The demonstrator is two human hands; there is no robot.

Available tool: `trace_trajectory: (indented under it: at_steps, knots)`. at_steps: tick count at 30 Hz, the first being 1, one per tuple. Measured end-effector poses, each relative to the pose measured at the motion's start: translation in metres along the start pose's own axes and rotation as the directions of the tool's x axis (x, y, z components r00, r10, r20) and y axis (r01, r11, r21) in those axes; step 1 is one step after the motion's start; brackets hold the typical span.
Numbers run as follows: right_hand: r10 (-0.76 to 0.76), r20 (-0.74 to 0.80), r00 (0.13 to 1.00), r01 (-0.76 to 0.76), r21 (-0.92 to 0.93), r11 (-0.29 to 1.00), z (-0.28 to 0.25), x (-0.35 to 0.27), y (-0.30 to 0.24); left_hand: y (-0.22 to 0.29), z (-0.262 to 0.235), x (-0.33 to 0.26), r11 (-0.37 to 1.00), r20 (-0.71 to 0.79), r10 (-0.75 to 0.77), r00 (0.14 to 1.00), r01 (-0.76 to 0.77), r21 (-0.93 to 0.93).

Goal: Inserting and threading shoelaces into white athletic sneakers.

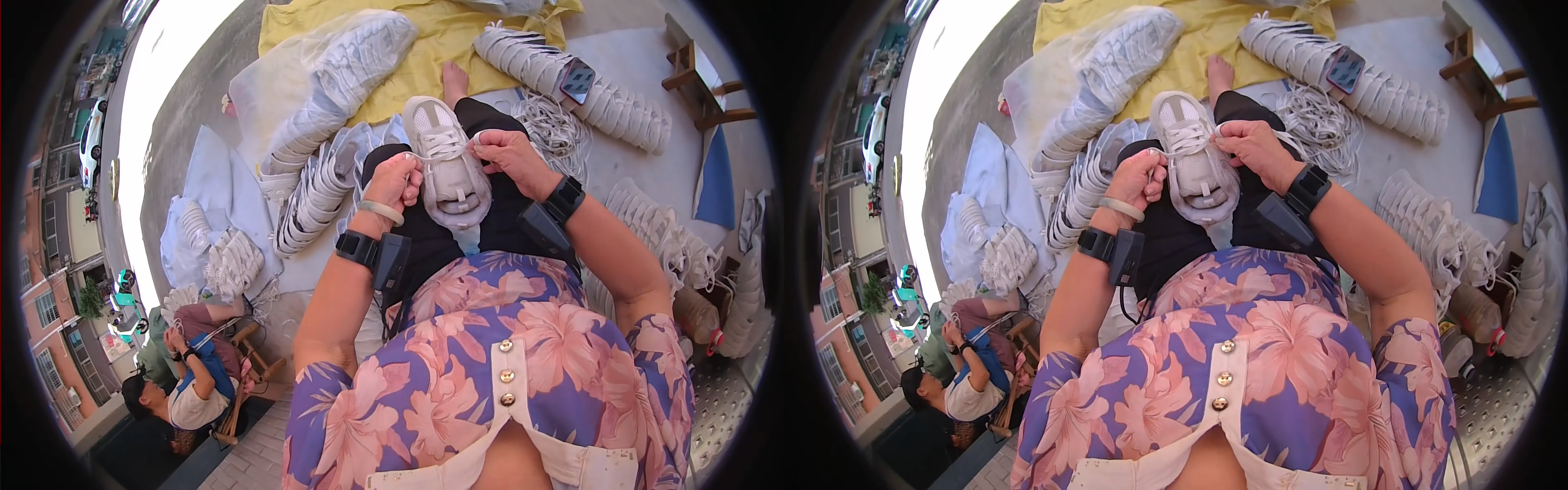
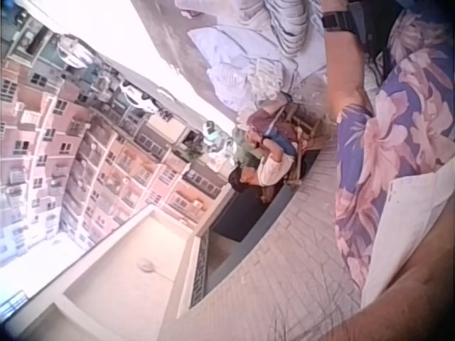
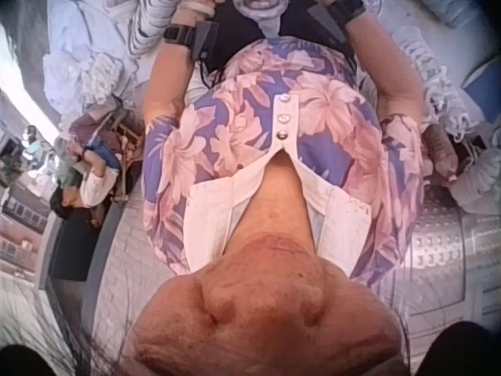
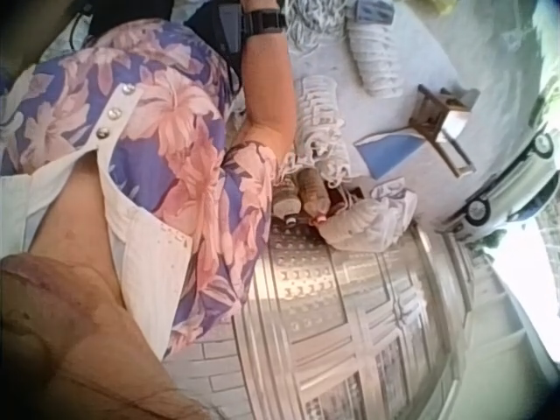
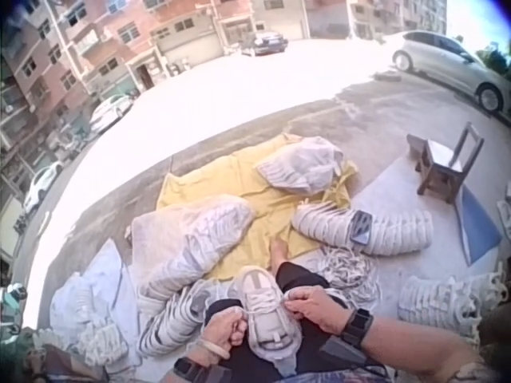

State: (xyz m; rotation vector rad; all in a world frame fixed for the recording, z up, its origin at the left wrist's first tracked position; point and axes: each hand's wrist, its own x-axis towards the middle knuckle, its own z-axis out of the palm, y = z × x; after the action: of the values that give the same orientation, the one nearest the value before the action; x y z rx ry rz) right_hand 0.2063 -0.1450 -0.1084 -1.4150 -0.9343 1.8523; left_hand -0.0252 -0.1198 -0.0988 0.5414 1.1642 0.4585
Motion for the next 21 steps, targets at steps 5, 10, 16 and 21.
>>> trace_trajectory:
  at_steps: [5, 10, 16, 21]
  knots:
    - [-0.066, -0.163, 0.984, 0.102, 0.225, 0.969, 0.003, 0.009, -0.002, 0.009, 0.003, 0.018, 0.960, -0.256, 0.281, 0.925, -0.274, 0.066]
    - [-0.162, -0.153, 0.975, 0.196, 0.244, 0.950, 0.002, 0.007, 0.011, -0.010, -0.011, 0.008, 0.751, -0.215, 0.585, 0.782, -0.423, 0.508]
    - [-0.191, -0.295, 0.936, 0.260, 0.216, 0.941, 0.006, 0.008, 0.017, -0.021, 0.008, -0.010, 0.701, -0.248, 0.670, 0.700, -0.488, 0.520]
    - [-0.232, -0.353, 0.906, 0.310, 0.182, 0.933, 0.013, 0.008, 0.020, -0.030, 0.009, -0.009, 0.893, -0.282, 0.450, 0.848, -0.431, 0.129]
